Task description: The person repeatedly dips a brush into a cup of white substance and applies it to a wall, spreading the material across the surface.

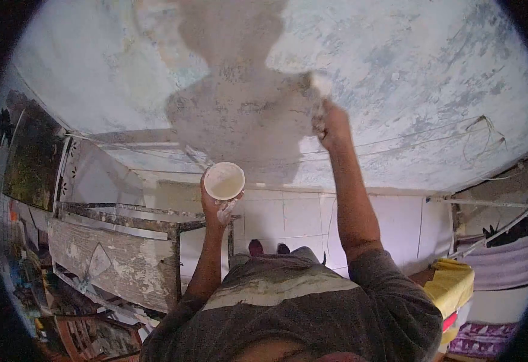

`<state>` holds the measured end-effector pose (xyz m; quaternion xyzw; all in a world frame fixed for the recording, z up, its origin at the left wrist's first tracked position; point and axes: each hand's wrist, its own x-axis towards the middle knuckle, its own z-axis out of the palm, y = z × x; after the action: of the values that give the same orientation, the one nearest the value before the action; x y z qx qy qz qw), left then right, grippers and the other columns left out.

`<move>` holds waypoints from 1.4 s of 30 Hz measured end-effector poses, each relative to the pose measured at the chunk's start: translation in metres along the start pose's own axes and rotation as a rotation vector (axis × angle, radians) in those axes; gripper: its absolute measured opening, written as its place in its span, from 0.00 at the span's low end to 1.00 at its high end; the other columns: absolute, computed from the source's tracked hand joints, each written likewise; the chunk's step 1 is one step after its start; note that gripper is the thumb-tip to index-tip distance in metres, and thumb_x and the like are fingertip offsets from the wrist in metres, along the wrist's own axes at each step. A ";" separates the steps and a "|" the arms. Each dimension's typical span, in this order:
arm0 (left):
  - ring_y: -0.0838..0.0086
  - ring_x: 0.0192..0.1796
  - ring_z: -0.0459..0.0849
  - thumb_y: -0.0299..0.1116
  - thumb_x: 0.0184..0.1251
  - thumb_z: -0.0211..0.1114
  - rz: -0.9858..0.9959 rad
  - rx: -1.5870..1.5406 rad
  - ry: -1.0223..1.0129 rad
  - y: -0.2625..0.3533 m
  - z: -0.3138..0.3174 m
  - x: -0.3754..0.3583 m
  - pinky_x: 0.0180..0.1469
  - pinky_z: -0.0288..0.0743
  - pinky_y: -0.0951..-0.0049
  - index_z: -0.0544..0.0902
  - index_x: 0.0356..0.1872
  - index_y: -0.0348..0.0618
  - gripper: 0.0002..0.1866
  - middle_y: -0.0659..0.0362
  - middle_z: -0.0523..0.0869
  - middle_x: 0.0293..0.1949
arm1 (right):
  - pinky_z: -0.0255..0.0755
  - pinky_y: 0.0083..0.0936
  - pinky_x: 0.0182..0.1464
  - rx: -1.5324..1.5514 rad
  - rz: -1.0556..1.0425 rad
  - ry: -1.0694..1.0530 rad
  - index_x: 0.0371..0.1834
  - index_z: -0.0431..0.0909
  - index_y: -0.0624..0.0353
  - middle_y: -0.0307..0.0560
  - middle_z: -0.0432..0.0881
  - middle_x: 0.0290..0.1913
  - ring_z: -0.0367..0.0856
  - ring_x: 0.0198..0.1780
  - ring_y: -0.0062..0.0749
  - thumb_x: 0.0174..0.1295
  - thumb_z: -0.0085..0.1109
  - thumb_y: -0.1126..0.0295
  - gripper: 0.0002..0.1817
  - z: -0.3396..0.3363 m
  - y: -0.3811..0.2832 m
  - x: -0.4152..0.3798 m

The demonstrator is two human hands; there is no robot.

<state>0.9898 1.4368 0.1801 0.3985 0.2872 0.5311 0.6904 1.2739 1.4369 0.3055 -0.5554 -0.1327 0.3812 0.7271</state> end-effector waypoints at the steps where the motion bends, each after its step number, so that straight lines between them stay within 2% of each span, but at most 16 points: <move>1: 0.60 0.52 0.80 0.21 0.53 0.68 -0.223 -0.339 0.095 0.004 0.006 0.000 0.46 0.83 0.61 0.58 0.65 0.44 0.39 0.50 0.72 0.56 | 0.52 0.16 0.10 -0.011 -0.048 -0.035 0.32 0.70 0.55 0.37 0.70 0.20 0.65 0.13 0.21 0.68 0.48 0.60 0.12 0.004 -0.025 -0.011; 6: 0.60 0.53 0.79 0.20 0.52 0.68 0.105 0.195 -0.079 -0.013 0.009 -0.007 0.46 0.83 0.61 0.58 0.65 0.43 0.39 0.51 0.72 0.56 | 0.51 0.17 0.10 0.001 -0.356 -0.177 0.33 0.71 0.56 0.37 0.69 0.19 0.64 0.13 0.21 0.68 0.48 0.59 0.13 0.010 -0.042 -0.014; 8: 0.60 0.53 0.79 0.20 0.52 0.68 0.149 0.206 -0.097 -0.016 0.013 -0.010 0.46 0.84 0.60 0.58 0.65 0.42 0.39 0.51 0.72 0.56 | 0.55 0.23 0.13 -0.289 -0.481 0.055 0.34 0.72 0.60 0.39 0.70 0.19 0.65 0.15 0.24 0.69 0.46 0.59 0.15 -0.008 0.016 0.040; 10: 0.63 0.53 0.78 0.18 0.48 0.71 0.166 0.401 -0.034 -0.023 0.013 -0.010 0.46 0.83 0.63 0.61 0.65 0.47 0.41 0.52 0.72 0.57 | 0.60 0.29 0.18 -0.658 -1.076 0.242 0.34 0.72 0.63 0.41 0.71 0.19 0.67 0.17 0.28 0.70 0.44 0.58 0.17 -0.030 0.100 0.082; 12: 0.63 0.54 0.78 0.19 0.49 0.70 0.126 0.338 -0.020 -0.023 0.017 -0.011 0.46 0.83 0.63 0.61 0.65 0.47 0.40 0.52 0.71 0.57 | 0.66 0.43 0.47 -0.637 -0.425 0.095 0.48 0.72 0.72 0.67 0.78 0.38 0.76 0.42 0.57 0.69 0.42 0.63 0.19 -0.049 0.149 0.063; 15: 0.63 0.54 0.77 0.19 0.51 0.69 0.020 0.160 -0.003 -0.020 0.027 -0.018 0.45 0.83 0.63 0.61 0.65 0.47 0.39 0.52 0.71 0.57 | 0.71 0.39 0.41 -0.670 -0.344 0.065 0.42 0.74 0.71 0.65 0.79 0.34 0.79 0.36 0.53 0.68 0.44 0.63 0.18 -0.086 0.216 0.058; 17: 0.63 0.54 0.77 0.19 0.52 0.68 -0.029 0.048 0.000 -0.022 0.030 -0.021 0.45 0.83 0.63 0.61 0.65 0.48 0.38 0.52 0.71 0.57 | 0.71 0.36 0.29 -0.327 0.366 -0.015 0.34 0.75 0.66 0.60 0.79 0.27 0.79 0.25 0.45 0.66 0.46 0.65 0.14 -0.100 0.223 0.055; 18: 0.62 0.56 0.76 0.18 0.48 0.70 0.042 0.174 -0.015 -0.027 0.029 -0.022 0.49 0.82 0.62 0.60 0.65 0.47 0.42 0.51 0.71 0.58 | 0.71 0.36 0.29 -0.324 0.365 -0.020 0.34 0.75 0.66 0.60 0.79 0.27 0.79 0.25 0.45 0.66 0.46 0.65 0.14 -0.116 0.239 0.074; 20: 0.62 0.58 0.76 0.17 0.44 0.72 0.121 0.299 -0.031 -0.029 0.034 -0.026 0.53 0.80 0.62 0.58 0.66 0.45 0.45 0.51 0.71 0.58 | 0.64 0.33 0.16 -0.787 -0.181 -0.337 0.27 0.73 0.60 0.50 0.75 0.20 0.71 0.14 0.35 0.64 0.47 0.66 0.11 -0.148 0.274 0.126; 24: 0.60 0.58 0.75 0.16 0.44 0.72 0.065 0.205 -0.016 -0.027 0.054 -0.037 0.53 0.80 0.60 0.57 0.67 0.45 0.46 0.50 0.69 0.60 | 0.54 0.22 0.12 -0.021 0.158 -0.144 0.26 0.68 0.55 0.40 0.70 0.21 0.66 0.14 0.25 0.66 0.49 0.63 0.12 -0.064 0.030 0.047; 30: 0.59 0.58 0.76 0.17 0.44 0.73 0.081 0.269 0.004 -0.046 0.053 -0.053 0.50 0.82 0.60 0.56 0.67 0.46 0.47 0.50 0.69 0.60 | 0.52 0.21 0.13 -0.230 -0.547 -0.169 0.28 0.73 0.57 0.36 0.66 0.16 0.62 0.13 0.21 0.67 0.51 0.58 0.15 -0.025 -0.113 -0.018; 33: 0.59 0.57 0.76 0.18 0.45 0.73 0.078 0.269 0.010 -0.049 0.054 -0.060 0.48 0.83 0.60 0.57 0.67 0.47 0.46 0.50 0.69 0.60 | 0.53 0.22 0.14 0.064 -0.526 -0.196 0.29 0.73 0.57 0.37 0.65 0.16 0.61 0.13 0.22 0.67 0.50 0.58 0.15 -0.019 -0.138 -0.018; 36: 0.60 0.56 0.77 0.20 0.46 0.73 0.019 0.200 0.048 -0.045 0.058 -0.067 0.48 0.83 0.63 0.58 0.67 0.47 0.45 0.50 0.69 0.59 | 0.69 0.36 0.27 -0.460 -0.426 -0.079 0.45 0.74 0.65 0.51 0.74 0.22 0.74 0.22 0.40 0.69 0.45 0.62 0.16 -0.045 -0.079 0.033; 39: 0.61 0.54 0.78 0.22 0.49 0.72 0.015 0.166 0.051 -0.038 0.067 -0.067 0.47 0.84 0.66 0.58 0.67 0.47 0.43 0.50 0.71 0.58 | 0.65 0.44 0.43 -1.192 -1.160 0.161 0.40 0.73 0.67 0.58 0.75 0.37 0.72 0.40 0.51 0.69 0.42 0.64 0.15 -0.104 0.089 0.099; 41: 0.61 0.52 0.79 0.22 0.51 0.71 0.002 0.120 0.057 -0.036 0.068 -0.066 0.45 0.84 0.68 0.58 0.67 0.47 0.42 0.50 0.72 0.56 | 0.68 0.40 0.38 -1.017 -0.957 0.208 0.42 0.73 0.63 0.53 0.75 0.33 0.73 0.34 0.45 0.69 0.44 0.61 0.15 -0.141 0.180 0.094; 42: 0.62 0.51 0.80 0.22 0.52 0.70 0.026 0.171 0.013 -0.035 0.068 -0.063 0.44 0.84 0.68 0.58 0.66 0.46 0.40 0.50 0.73 0.55 | 0.65 0.33 0.20 -0.665 -0.505 -0.050 0.34 0.73 0.56 0.42 0.70 0.21 0.69 0.20 0.33 0.69 0.44 0.56 0.15 -0.176 0.237 0.106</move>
<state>1.0456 1.3550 0.1835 0.4564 0.3308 0.5160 0.6450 1.3572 1.4094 0.0046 -0.7003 -0.3983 0.1407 0.5754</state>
